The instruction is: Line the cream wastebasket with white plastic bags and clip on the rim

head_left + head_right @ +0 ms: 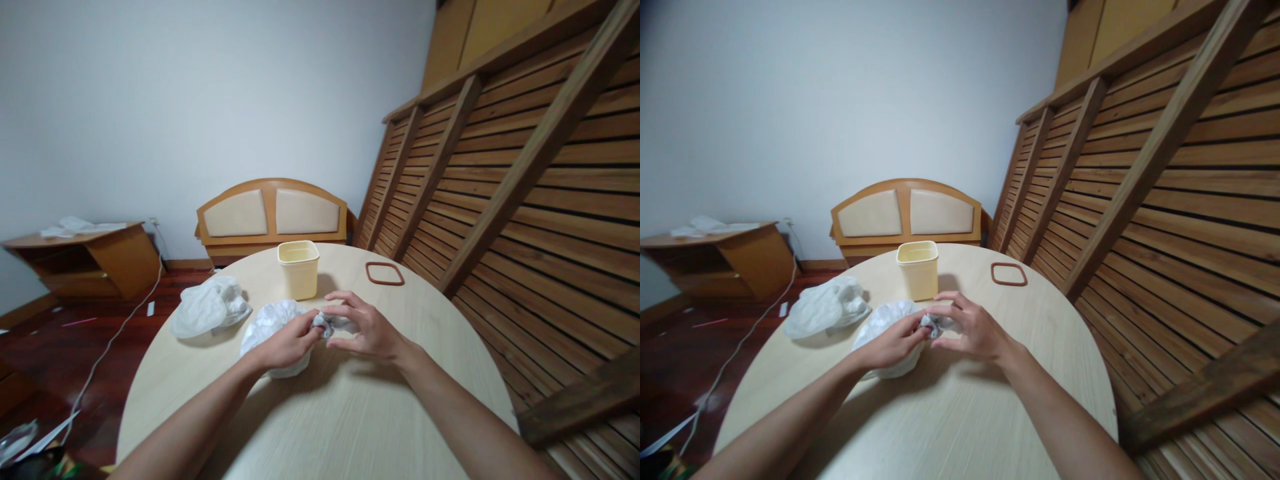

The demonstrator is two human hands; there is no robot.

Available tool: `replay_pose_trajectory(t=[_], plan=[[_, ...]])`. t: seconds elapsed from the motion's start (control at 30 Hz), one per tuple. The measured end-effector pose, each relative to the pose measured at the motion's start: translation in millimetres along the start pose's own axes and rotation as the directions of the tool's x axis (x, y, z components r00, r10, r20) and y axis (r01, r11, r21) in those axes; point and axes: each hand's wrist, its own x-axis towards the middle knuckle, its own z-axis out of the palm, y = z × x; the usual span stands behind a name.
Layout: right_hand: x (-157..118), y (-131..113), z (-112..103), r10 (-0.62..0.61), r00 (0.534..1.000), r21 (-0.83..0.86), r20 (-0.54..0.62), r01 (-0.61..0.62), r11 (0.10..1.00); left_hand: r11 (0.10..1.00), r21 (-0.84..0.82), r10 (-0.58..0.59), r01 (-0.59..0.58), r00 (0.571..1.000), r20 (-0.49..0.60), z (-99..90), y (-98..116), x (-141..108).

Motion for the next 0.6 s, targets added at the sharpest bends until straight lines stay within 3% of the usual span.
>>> replay_pose_trajectory(t=[0.17,0.3,0.47,0.6], plan=[[1,1,8,-0.055,0.998,-0.026,0.038,0.056,0.998,0.997,-0.078,0.004,-0.001,0.999,0.033,-0.4,1,-1],[2,2,10,0.058,0.998,0.062,-0.009,-0.057,0.996,0.992,-0.124,-0.021,0.028,0.998,0.053,-0.9,1,-2],[0,5,5,0.214,0.974,0.094,-0.067,-0.208,0.974,0.942,-0.333,0.012,-0.024,0.999,-0.037,3.8,-10,2],[-2,6,3,0.234,0.971,0.077,-0.045,-0.230,0.970,0.924,-0.381,0.004,-0.029,0.998,-0.067,8.2,-17,4]])
